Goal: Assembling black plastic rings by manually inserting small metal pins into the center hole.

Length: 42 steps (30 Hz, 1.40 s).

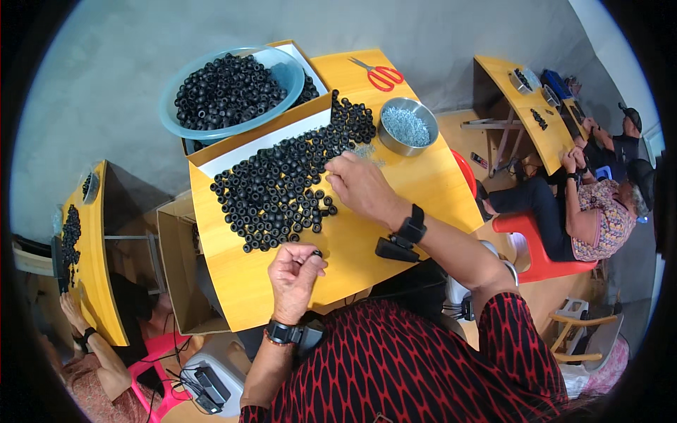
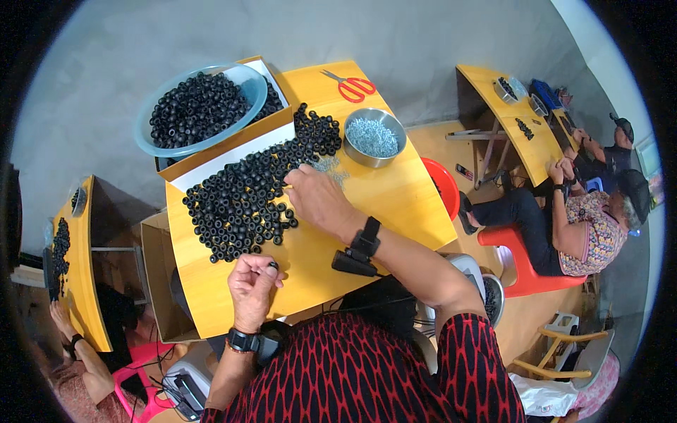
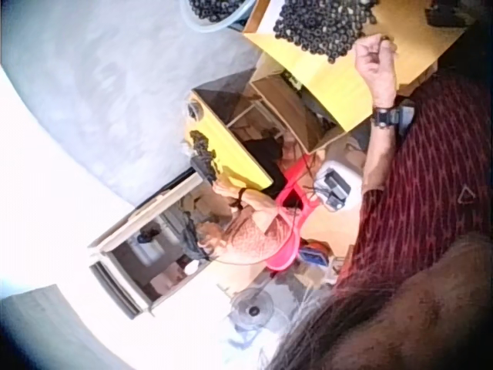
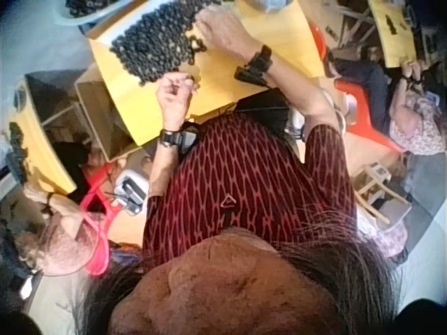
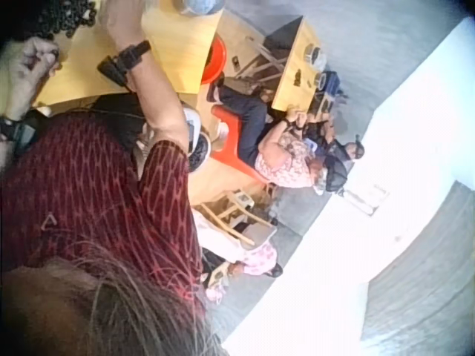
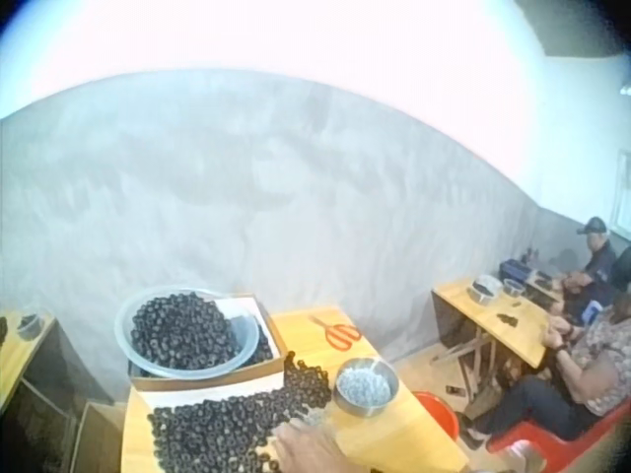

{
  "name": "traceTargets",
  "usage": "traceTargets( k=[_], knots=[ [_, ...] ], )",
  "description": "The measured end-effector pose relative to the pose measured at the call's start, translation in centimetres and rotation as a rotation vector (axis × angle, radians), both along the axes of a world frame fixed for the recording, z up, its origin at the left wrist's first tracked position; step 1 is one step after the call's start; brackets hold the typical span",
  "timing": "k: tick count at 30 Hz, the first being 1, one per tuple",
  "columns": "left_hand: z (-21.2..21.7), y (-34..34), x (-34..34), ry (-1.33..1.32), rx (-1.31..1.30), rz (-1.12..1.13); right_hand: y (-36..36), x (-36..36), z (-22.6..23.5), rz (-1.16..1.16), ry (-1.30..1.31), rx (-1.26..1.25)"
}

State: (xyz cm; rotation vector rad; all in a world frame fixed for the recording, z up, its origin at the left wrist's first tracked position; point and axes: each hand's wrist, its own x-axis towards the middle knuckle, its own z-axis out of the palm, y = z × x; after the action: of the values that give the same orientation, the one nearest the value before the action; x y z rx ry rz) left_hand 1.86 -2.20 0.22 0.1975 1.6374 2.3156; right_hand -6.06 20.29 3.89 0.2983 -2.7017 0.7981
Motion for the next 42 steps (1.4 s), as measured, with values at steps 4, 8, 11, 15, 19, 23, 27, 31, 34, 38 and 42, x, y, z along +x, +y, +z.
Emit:
traceTargets(
  k=[4, 8, 11, 15, 19, 23, 27, 31, 34, 38, 42],
  knots=[
    [0.3, 0.1, 0.5, 0.056, -0.087, -0.033, -0.7, -2.2, -0.3, -0.062, -0.011, 0.037],
    [0.6, 0.1, 0.3, 0.032, -0.116, -0.039, -1.3, -3.1, -0.8, -0.111, -0.088, 0.129],
    [0.6, 0.1, 0.1, 0.019, -0.12, -0.043, -1.5, -2.9, -0.6, -0.109, -0.09, 0.102],
    [0.5, 0.4, 0.2, -0.013, -0.086, -0.017, -1.6, -0.9, 0.9, 0.012, -0.108, -0.096],
    [0.5, 0.2, 0.3, 0.0, -0.064, -0.009, -1.3, 4.5, 1.8, 0.051, -0.362, -0.525],
    [0.2, 0.1, 0.1, 0.041, -0.022, -0.028, -0.7, 11.0, 2.1, 0.024, -0.597, -0.777],
    [-0.2, -0.7, 0.8, 0.026, 0.129, -0.007, -1.3, 15.8, 1.7, 0.015, -0.702, -0.919],
    [1.3, -1.1, 2.9, 0.044, 0.147, 0.013, -1.5, 18.6, 2.6, 0.031, -0.697, -0.947],
    [1.8, -1.4, 4.8, 0.043, 0.175, 0.02, -1.7, 20.1, 2.6, 0.04, -0.664, -0.985],
    [2.8, -1.8, 7.1, 0.029, 0.264, 0.07, -2.6, 21.6, 2.7, 0.086, -0.569, -1.073],
    [2.8, -2.7, 8.5, 0.077, 0.269, 0.065, -2.9, 22.4, 2.6, 0.176, -0.461, -1.087]
  ],
)
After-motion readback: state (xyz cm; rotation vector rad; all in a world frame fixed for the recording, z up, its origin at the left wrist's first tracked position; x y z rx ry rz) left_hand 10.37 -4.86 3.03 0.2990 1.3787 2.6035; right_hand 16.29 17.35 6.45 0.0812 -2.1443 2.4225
